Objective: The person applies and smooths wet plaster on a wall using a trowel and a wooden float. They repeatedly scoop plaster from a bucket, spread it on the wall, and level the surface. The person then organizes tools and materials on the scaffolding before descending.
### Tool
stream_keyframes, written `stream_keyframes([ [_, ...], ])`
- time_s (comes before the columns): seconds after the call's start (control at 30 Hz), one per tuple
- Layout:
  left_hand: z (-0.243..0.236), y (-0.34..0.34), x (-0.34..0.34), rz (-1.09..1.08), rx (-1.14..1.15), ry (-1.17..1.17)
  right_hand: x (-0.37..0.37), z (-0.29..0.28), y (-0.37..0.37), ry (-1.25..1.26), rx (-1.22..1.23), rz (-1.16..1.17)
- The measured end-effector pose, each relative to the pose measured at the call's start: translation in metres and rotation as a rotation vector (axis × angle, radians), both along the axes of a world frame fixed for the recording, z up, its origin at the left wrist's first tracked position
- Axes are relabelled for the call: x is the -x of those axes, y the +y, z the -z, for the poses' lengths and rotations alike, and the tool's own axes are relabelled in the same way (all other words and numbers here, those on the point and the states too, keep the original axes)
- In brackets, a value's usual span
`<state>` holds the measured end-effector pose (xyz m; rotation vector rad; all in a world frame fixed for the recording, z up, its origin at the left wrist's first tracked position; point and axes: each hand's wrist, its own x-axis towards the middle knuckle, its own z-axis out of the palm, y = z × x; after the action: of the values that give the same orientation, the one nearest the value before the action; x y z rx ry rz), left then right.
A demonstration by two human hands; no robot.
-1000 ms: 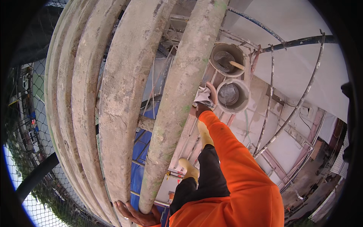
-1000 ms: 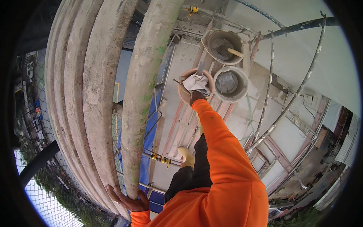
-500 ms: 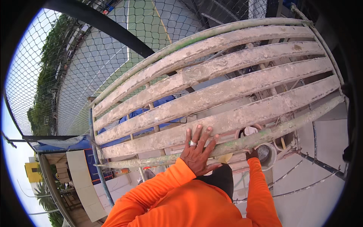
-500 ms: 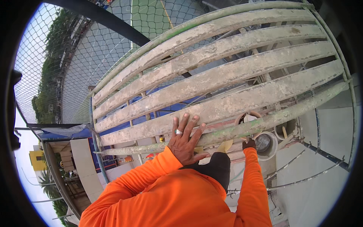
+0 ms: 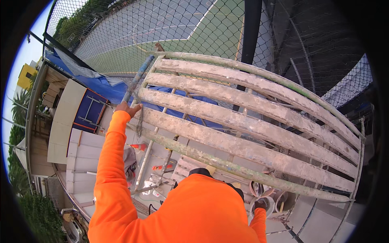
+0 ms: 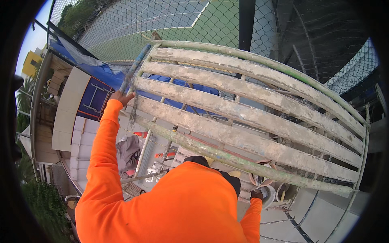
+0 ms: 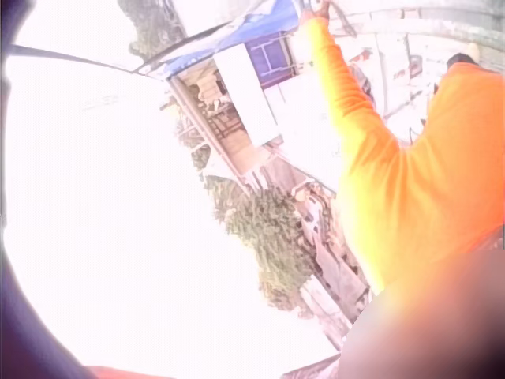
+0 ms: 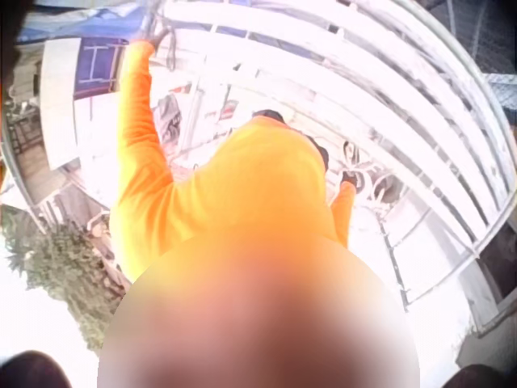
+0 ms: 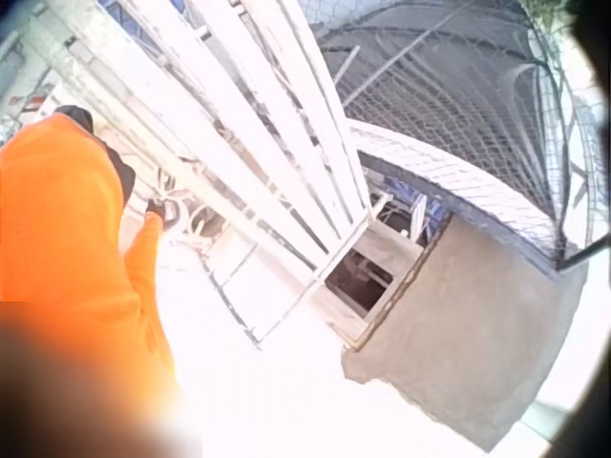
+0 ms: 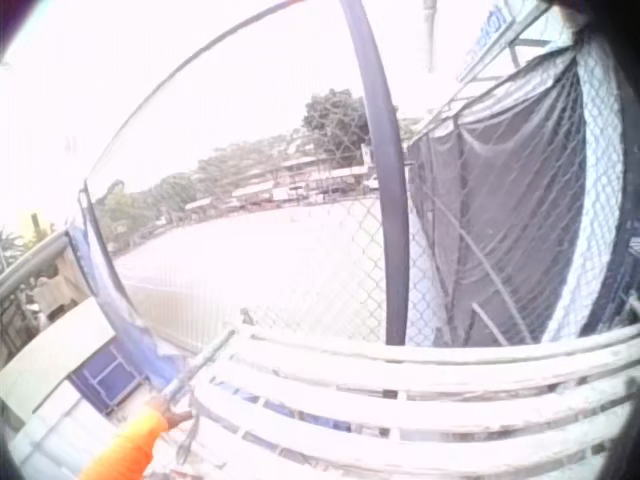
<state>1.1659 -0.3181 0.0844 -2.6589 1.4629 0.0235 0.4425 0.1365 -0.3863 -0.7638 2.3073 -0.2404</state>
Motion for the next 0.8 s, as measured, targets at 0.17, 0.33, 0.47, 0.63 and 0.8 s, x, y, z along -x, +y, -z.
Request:
stream_keyframes([
  [0.17, 0.112, 0.013, -0.039, 0.129, 0.111, 0.118, -0.030, -0.045, -0.063, -0.011, 0.113, 0.059],
  [0.33, 0.107, -0.017, -0.050, 0.272, 0.374, 0.412, -0.042, -0.068, -0.066, -0.042, -0.018, 0.119],
  [0.47, 0.067, -0.038, -0.008, 0.340, 0.480, 1.107, -0.052, -0.099, -0.048, -0.046, -0.097, 0.234],
  [0.63, 0.011, -0.045, 0.131, 0.740, 0.575, 1.252, -0.073, -0.126, -0.033, 0.110, 0.268, 0.512],
  [0.8, -0.036, 0.001, 0.316, 1.322, 0.392, 1.343, -0.082, -0.197, -0.049, 0.155, 0.830, 0.724],
])
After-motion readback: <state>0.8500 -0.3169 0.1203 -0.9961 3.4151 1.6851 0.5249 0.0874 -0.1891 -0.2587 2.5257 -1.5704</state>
